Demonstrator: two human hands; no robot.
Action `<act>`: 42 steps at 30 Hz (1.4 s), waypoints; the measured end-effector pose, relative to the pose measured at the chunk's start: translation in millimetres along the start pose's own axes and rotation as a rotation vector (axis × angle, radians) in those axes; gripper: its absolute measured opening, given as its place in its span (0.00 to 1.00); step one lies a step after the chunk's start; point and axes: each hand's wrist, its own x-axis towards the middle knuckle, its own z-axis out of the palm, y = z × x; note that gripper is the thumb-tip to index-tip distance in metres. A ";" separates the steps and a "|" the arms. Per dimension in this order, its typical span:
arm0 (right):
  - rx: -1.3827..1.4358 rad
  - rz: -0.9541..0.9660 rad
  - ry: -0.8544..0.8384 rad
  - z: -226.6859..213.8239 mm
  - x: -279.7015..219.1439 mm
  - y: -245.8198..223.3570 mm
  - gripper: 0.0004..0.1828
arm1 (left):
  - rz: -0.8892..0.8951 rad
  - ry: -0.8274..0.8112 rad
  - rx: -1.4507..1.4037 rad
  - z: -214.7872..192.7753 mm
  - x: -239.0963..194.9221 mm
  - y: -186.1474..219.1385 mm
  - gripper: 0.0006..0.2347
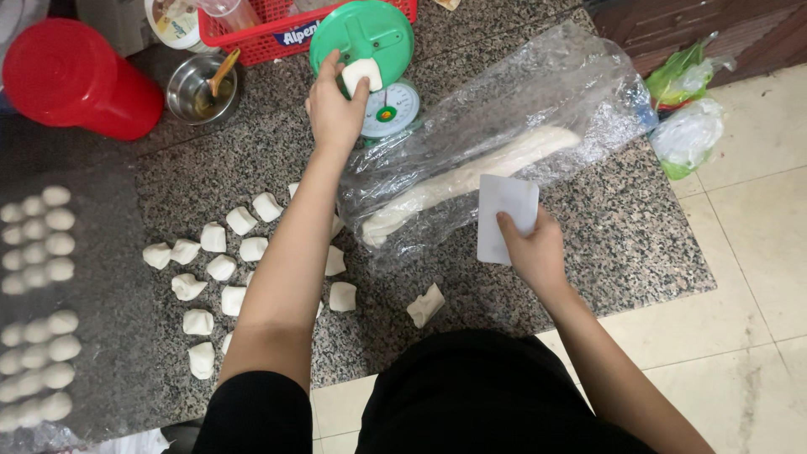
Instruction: The person portions a long dough log into small pieces using a plastic scraper and a green kitchen scale. Each piece is weighed, then placed on the countertop. The person repeats this process for multiple pieces, arranging them in rows.
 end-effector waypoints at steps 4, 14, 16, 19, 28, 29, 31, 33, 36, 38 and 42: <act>-0.004 0.039 0.006 -1.9 -0.4 3.5 0.17 | -0.012 0.005 0.017 0.2 1.6 5.1 0.26; 0.051 0.072 -0.017 -7.9 -5.3 9.1 0.15 | -0.026 0.008 0.073 8.0 6.0 9.0 0.22; 0.045 0.089 -0.018 -8.6 -3.5 10.4 0.15 | -0.057 -0.003 0.096 5.8 6.4 10.2 0.23; 0.047 0.057 0.001 -6.6 -5.4 13.4 0.15 | -0.096 -0.082 0.106 9.1 14.0 16.3 0.25; -0.098 0.001 -0.058 10.8 -9.5 25.9 0.18 | -0.231 -0.051 -0.418 15.7 -98.4 -26.8 0.24; -0.092 -0.001 -0.055 18.4 -12.5 28.1 0.19 | -0.370 -0.052 -0.561 10.4 -129.1 -44.5 0.26; 0.050 -0.044 -0.125 27.4 -14.3 30.2 0.17 | -0.213 0.244 -0.292 -9.3 -192.7 -79.7 0.26; 0.038 -0.088 -0.199 36.4 -18.5 29.7 0.17 | -0.700 0.245 -0.586 -46.2 -241.4 -115.4 0.25; 0.084 -0.168 -0.276 53.2 -32.0 24.9 0.17 | -0.669 0.562 -0.582 -128.4 -284.1 -160.3 0.23; 0.108 -0.206 -0.311 66.1 -40.5 17.5 0.17 | -0.265 0.807 -0.060 -193.6 -290.5 -183.5 0.20; -0.010 -0.247 -0.348 81.0 -65.3 2.0 0.18 | -0.175 1.065 -0.414 -294.9 -267.2 -229.7 0.11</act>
